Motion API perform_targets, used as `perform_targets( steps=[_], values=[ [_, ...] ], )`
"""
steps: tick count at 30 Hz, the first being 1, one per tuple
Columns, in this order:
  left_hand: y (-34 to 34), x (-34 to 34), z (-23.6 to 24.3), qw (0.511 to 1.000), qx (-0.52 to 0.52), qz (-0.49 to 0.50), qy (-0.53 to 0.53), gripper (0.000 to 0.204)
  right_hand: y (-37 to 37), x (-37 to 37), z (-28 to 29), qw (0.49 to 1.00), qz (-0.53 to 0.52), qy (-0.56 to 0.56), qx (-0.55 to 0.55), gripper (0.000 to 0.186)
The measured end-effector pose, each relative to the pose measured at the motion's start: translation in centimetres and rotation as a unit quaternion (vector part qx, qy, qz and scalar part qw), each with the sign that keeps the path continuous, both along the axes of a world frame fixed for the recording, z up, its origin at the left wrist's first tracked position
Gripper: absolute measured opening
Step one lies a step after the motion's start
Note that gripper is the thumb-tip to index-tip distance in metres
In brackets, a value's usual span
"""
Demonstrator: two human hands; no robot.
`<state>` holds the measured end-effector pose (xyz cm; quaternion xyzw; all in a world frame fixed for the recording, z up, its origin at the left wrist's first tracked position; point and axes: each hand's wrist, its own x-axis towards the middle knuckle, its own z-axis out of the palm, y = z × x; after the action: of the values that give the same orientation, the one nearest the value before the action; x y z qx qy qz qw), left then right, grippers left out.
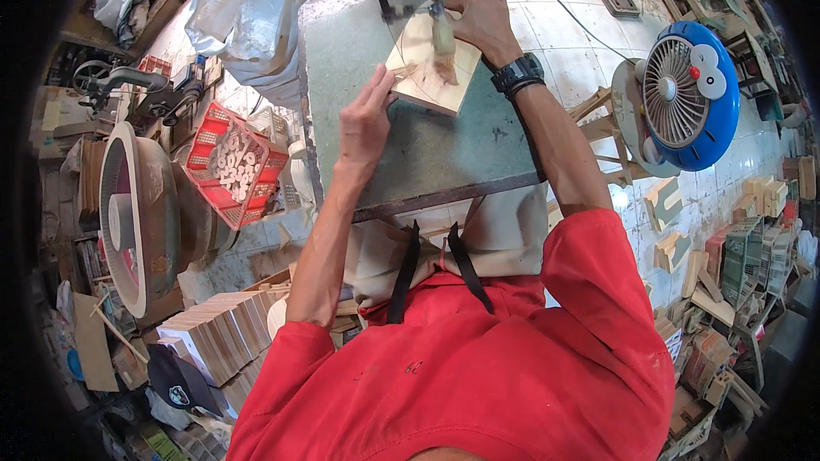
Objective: Cutting a curved shape into a piece of wood using a scroll saw.
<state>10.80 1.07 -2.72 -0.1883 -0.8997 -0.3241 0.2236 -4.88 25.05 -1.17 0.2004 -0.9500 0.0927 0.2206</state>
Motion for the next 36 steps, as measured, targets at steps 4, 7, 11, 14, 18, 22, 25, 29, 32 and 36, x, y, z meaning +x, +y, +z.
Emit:
perform_targets(
  steps=[4,7,11,14,18,22,25,29,32,36],
  values=[
    [2.1,1.0,0.5,0.998,-0.035,0.038,-0.029,0.055,0.3,0.0,-0.4,0.999,0.004,0.033,-0.020,0.042],
    [3.3,2.4,1.1,0.996,-0.058,0.062,-0.024,0.090,-0.1,0.0,-0.2,0.999,-0.001,0.025,-0.025,0.042],
    [5.1,2.8,2.5,0.987,-0.070,0.116,-0.083,0.133,0.2,-0.2,-0.4,0.996,-0.001,-0.021,-0.089,0.048],
    [6.0,2.7,2.4,0.982,-0.058,0.149,-0.102,0.145,0.0,-0.4,-0.5,0.996,-0.016,-0.009,-0.085,0.046],
    [6.2,2.3,1.6,0.985,-0.016,0.155,-0.071,0.147,-0.1,-0.4,-0.5,0.993,-0.009,-0.005,-0.114,0.045],
    [6.3,2.0,1.6,0.985,-0.008,0.156,-0.076,0.143,0.3,-0.4,-0.4,0.999,-0.012,0.001,-0.051,0.045],
    [6.3,1.9,1.7,0.985,0.001,0.150,-0.089,0.137,0.1,-0.4,-0.6,0.999,-0.012,0.034,-0.019,0.045],
    [6.3,1.6,1.7,0.987,0.008,0.143,-0.080,0.133,0.2,-0.8,-0.8,0.993,0.003,0.001,-0.118,0.045],
    [6.1,1.5,1.6,0.988,0.010,0.137,-0.075,0.132,0.1,-0.7,-0.8,0.996,-0.018,0.013,-0.085,0.046],
    [5.7,1.4,1.4,0.988,0.010,0.132,-0.076,0.132,-0.2,-0.1,-0.3,0.997,-0.021,-0.006,-0.077,0.046]
  ],
)
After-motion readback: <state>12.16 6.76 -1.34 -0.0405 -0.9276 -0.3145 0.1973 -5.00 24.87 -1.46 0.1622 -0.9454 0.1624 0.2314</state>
